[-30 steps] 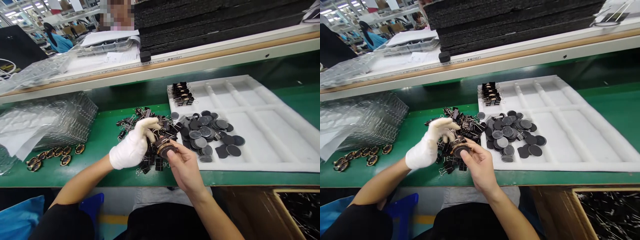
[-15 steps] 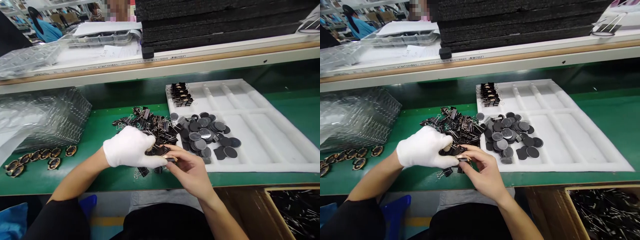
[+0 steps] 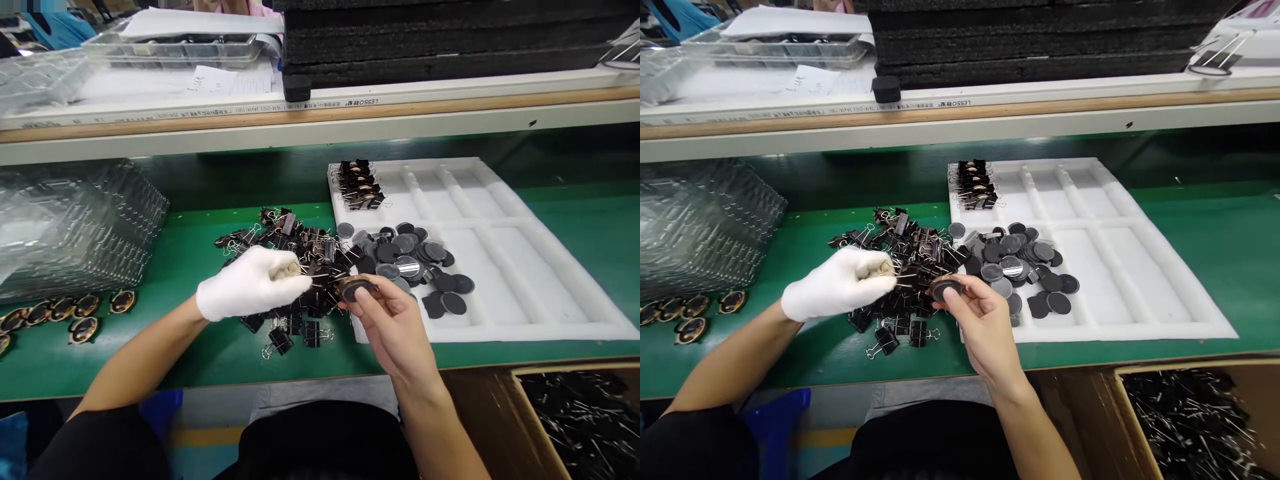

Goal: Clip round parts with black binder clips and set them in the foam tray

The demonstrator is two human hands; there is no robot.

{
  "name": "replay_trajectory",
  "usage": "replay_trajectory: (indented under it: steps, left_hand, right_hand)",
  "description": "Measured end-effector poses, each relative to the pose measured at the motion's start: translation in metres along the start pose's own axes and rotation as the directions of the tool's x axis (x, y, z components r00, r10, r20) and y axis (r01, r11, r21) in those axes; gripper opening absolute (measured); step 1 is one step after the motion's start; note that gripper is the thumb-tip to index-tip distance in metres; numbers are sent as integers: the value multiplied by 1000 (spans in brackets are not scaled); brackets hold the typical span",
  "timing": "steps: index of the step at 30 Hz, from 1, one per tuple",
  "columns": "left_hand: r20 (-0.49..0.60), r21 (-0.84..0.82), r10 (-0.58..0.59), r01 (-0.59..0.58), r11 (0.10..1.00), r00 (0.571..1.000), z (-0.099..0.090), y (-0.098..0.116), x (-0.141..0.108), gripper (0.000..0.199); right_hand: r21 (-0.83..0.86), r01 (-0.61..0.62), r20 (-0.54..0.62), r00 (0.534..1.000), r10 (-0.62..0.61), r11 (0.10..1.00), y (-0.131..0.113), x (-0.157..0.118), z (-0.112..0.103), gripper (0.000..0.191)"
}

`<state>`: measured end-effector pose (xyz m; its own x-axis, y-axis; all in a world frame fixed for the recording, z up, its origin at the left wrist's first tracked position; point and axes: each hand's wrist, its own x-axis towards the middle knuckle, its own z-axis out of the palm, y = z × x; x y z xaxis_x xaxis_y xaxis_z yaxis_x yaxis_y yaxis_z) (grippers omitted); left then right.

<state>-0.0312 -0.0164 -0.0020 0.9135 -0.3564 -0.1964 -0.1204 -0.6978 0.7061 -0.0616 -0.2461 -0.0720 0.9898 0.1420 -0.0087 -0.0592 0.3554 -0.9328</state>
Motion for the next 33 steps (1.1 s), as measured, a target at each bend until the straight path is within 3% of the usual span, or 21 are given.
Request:
replay_trajectory:
  steps: [4,13,17,18,20,22,24,29,31,33]
  left_hand:
    - [64,-141,6,3,990,998,4,-3,1,34]
    - [117,-174,-14,34,984,993,20,-1,1,40]
    - [210,-70,41,-27,997,977,1,2,-2,32]
    - [192,-28,59,-55,998,980,-9,0,-2,31]
    - [-5,94,45,-44,995,999,-31,-9,-1,35]
    - [-309,252,-24,106,962,951,-51,-26,3,45]
    - [-434,385,-77,262,885,898,-62,-46,11,47]
    - [-373,609,-79,308,731,925,-51,-91,44,49]
    - [-351,620,-96,308,722,932,-46,-100,53,44]
    - [-351,557,-114,305,772,930,-47,-100,55,37]
  right_hand:
    - [89,-90,-8,996,91,992,-1,7,2,16]
    - [14,-125,-17,992,125,992,8,3,-2,25]
    - [59,-77,-30,996,79,995,7,0,-5,22]
    - [115,-62,-33,997,66,991,5,0,-6,21]
    - [276,-66,-30,997,77,959,2,0,-8,20]
    - [429,-108,-9,992,123,897,0,0,-10,21]
    - [511,-143,10,987,160,848,-1,1,-9,21]
    - [474,-202,-2,973,231,857,2,1,4,17]
    - [428,-236,32,969,246,873,1,-1,10,17]
    - [366,-252,87,968,237,896,1,-4,13,17]
